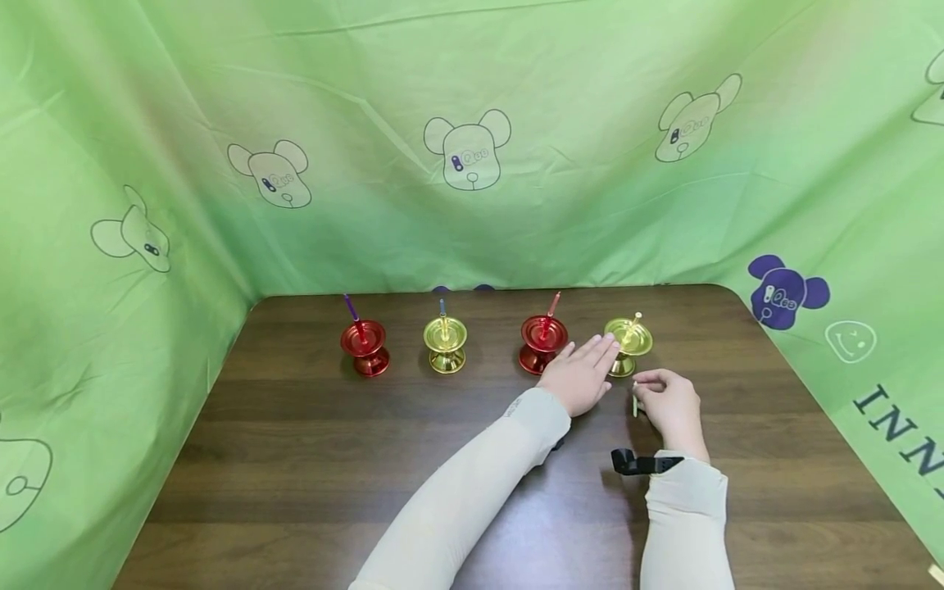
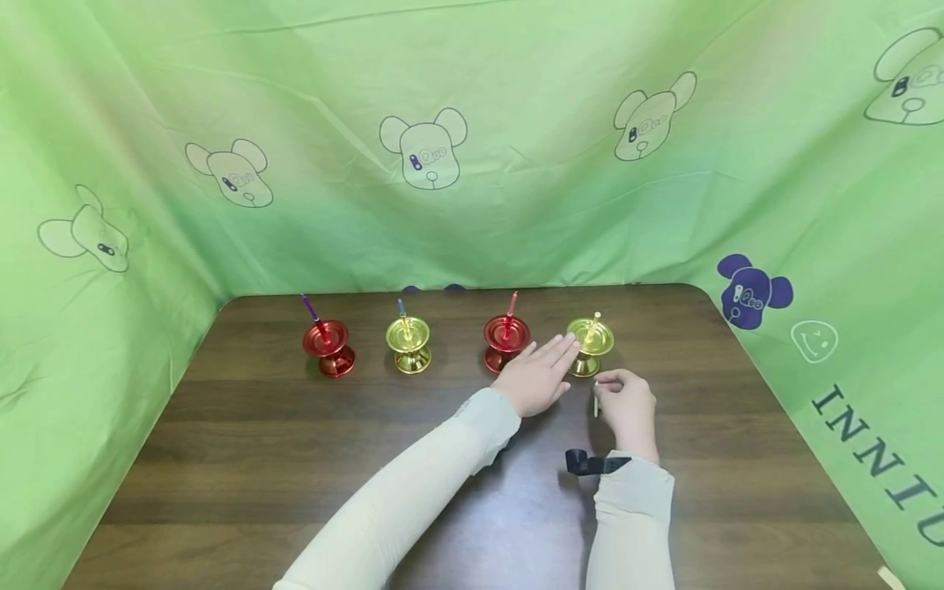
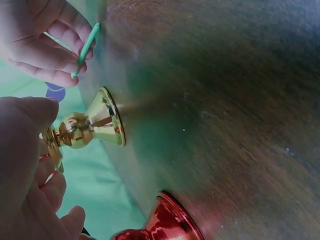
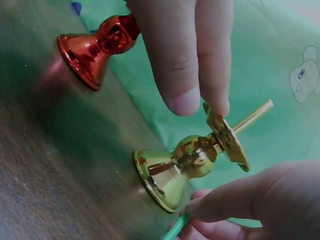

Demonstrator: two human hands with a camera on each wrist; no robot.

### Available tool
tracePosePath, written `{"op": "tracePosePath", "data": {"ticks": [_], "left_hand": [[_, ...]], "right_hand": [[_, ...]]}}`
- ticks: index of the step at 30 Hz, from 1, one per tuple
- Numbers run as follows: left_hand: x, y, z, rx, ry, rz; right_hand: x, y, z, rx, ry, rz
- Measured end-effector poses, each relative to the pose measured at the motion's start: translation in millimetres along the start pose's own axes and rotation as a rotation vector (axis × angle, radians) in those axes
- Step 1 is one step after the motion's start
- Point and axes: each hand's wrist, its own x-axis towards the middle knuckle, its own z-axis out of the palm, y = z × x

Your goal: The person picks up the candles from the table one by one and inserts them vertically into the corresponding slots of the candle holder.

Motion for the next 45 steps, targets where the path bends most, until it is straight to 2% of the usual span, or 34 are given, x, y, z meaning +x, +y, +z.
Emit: {"op": "tracePosePath", "data": {"ticks": [13,25,34,45], "left_hand": [[-8.0,1.4,-9.1,0.014,0.001,0.005],[-5.7,5.3,-7.1,-0.018,-0.017,-0.001],[-3.2,5.3,-4.8,0.019,-0.011,0.019],[-4.9,1.1,-9.6,0.018,-0.045,-0.003]], "right_hand": [[-0.4,-2,-7,0.042,0.124,-0.001],[-4.5,-6,-6,0.086,0.259,-0.031],[-6.2,-15,-6,0.094,0.379,-0.087],[-4.5,-31,0,0.14,0.473,-0.171]]}}
